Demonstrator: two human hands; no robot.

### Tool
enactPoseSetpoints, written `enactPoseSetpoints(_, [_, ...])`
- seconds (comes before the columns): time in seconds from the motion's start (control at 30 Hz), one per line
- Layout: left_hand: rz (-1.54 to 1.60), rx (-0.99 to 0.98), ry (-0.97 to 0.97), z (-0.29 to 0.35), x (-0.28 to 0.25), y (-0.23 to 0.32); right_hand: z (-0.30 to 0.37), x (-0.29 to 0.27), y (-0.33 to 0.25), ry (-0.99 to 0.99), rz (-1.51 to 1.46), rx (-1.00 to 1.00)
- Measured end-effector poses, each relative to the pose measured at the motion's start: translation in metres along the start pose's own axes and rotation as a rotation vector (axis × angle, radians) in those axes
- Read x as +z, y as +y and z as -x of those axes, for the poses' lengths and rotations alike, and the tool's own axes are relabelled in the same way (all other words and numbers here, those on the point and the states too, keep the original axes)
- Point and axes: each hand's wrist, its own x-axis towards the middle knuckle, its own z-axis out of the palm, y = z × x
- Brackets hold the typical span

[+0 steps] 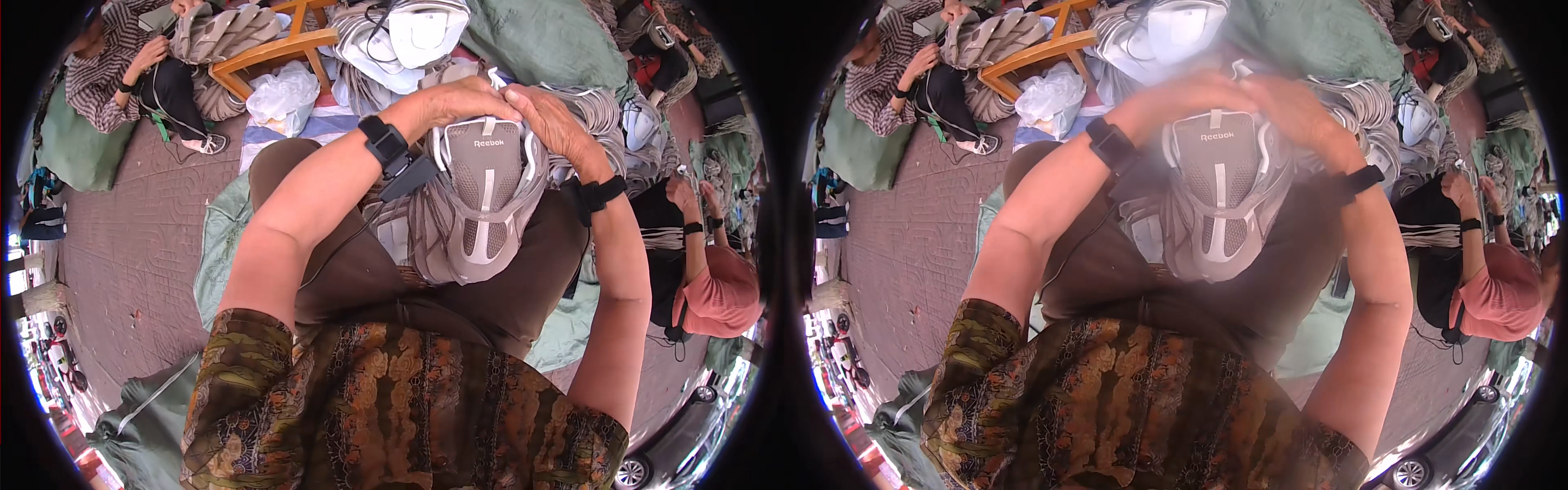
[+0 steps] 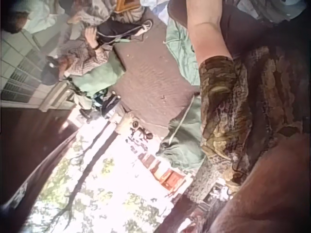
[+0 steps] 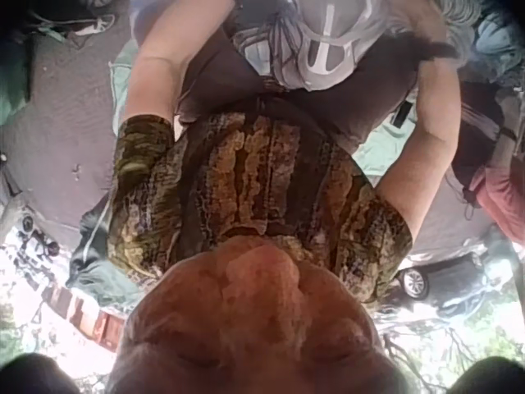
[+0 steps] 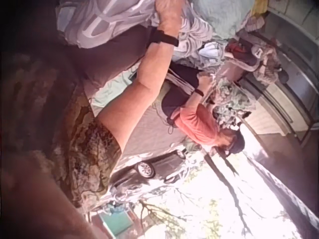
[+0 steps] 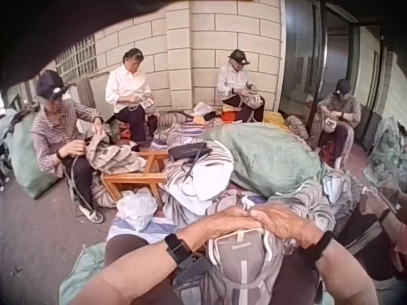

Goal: The person threads shoelaces through the eyelets of a beige sneaker, pulls them tight, and ties a knot. They repeat this process on another shoe, then gather a stack of finished shoes and place them aside.

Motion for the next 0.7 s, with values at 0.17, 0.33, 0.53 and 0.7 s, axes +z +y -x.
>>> enactPoseSetpoints(0.17, [-0.178,-0.091,-0.149,-0.002,-0.01,0.009,0.001,-0.008,-0.013,-0.009,-0.041,0.027])
enactPoseSetpoints(0.33, [-0.225,0.0,-0.025,0.006,-0.009,0.003,-0.003,0.001,0.04,0.021,-0.107,-0.07])
enactPoseSetpoints(0.53, [-0.629,0.09,0.349,0.05,0.035,-0.007,0.006,0.006,0.078,0.041,-0.378,0.248])
enactPoseSetpoints(0.7, [-0.662,0.431,0.724,0.093,0.086,-0.008,0.015,-0.012,0.113,-0.019,-0.224,0.124])
